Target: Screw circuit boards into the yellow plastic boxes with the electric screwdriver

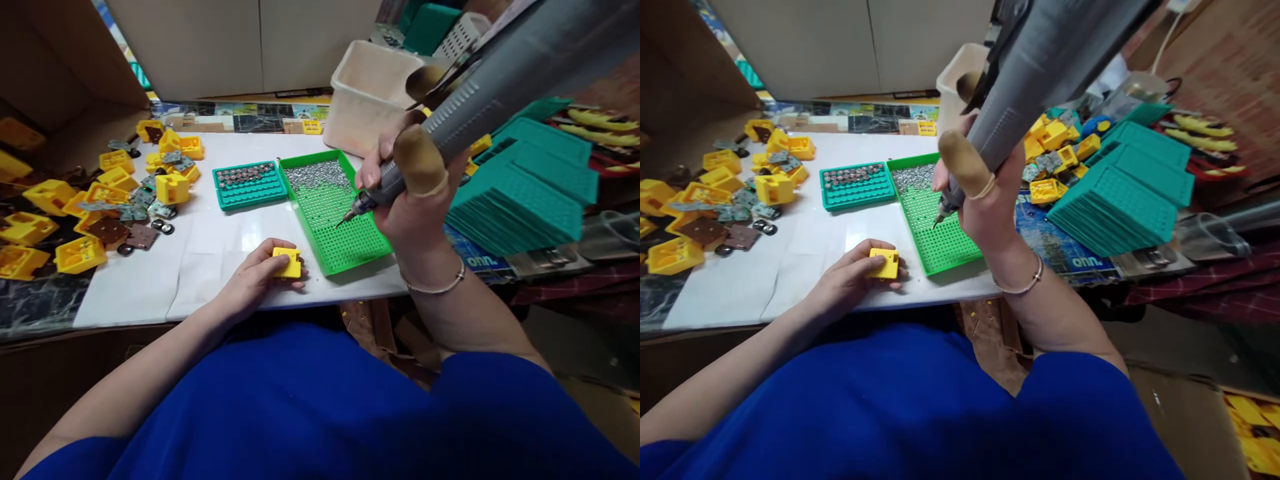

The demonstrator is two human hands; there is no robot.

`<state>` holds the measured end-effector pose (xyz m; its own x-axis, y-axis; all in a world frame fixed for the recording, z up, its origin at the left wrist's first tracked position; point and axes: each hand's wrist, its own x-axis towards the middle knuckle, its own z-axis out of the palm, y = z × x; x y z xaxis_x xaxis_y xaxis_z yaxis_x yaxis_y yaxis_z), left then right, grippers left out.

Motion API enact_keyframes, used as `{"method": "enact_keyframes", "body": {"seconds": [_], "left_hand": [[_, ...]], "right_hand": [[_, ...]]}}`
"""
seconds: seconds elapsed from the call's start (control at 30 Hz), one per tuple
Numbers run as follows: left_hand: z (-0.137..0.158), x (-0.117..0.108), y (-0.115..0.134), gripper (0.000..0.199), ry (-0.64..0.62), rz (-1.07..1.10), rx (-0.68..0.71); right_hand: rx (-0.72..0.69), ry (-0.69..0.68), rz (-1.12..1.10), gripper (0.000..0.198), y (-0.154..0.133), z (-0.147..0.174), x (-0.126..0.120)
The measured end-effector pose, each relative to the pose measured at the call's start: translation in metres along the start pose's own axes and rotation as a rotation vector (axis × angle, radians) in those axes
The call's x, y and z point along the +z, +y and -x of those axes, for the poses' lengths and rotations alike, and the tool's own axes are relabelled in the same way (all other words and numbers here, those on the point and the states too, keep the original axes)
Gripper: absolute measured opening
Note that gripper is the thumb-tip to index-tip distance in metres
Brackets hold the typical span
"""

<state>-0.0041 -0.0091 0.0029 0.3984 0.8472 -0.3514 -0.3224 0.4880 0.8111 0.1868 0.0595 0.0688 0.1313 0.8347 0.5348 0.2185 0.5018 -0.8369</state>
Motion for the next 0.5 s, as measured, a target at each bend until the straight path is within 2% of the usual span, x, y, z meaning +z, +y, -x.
{"method": "enact_keyframes", "body": {"seconds": [0.13,0.2,0.33,0.5], "left_hand": [[-0.002,-0.003,-0.002,0.025,-0.013,0.033,0.006],[-0.003,-0.003,-0.002,0.023,-0.020,0.042,0.011],[-0.002,-0.002,-0.002,0.016,-0.030,0.033,0.014],[-0.005,-0.004,-0.006,0.016,-0.040,0.031,0.013]], "right_hand": [[0.051,-0.205,-0.298,0.046,-0.024,0.025,0.029],[0.107,-0.260,-0.304,0.048,-0.024,0.034,0.038],[0.174,-0.301,-0.134,0.052,-0.018,0.039,0.043],[0.110,-0.354,-0.267,0.043,-0.013,0.040,0.045]]}}
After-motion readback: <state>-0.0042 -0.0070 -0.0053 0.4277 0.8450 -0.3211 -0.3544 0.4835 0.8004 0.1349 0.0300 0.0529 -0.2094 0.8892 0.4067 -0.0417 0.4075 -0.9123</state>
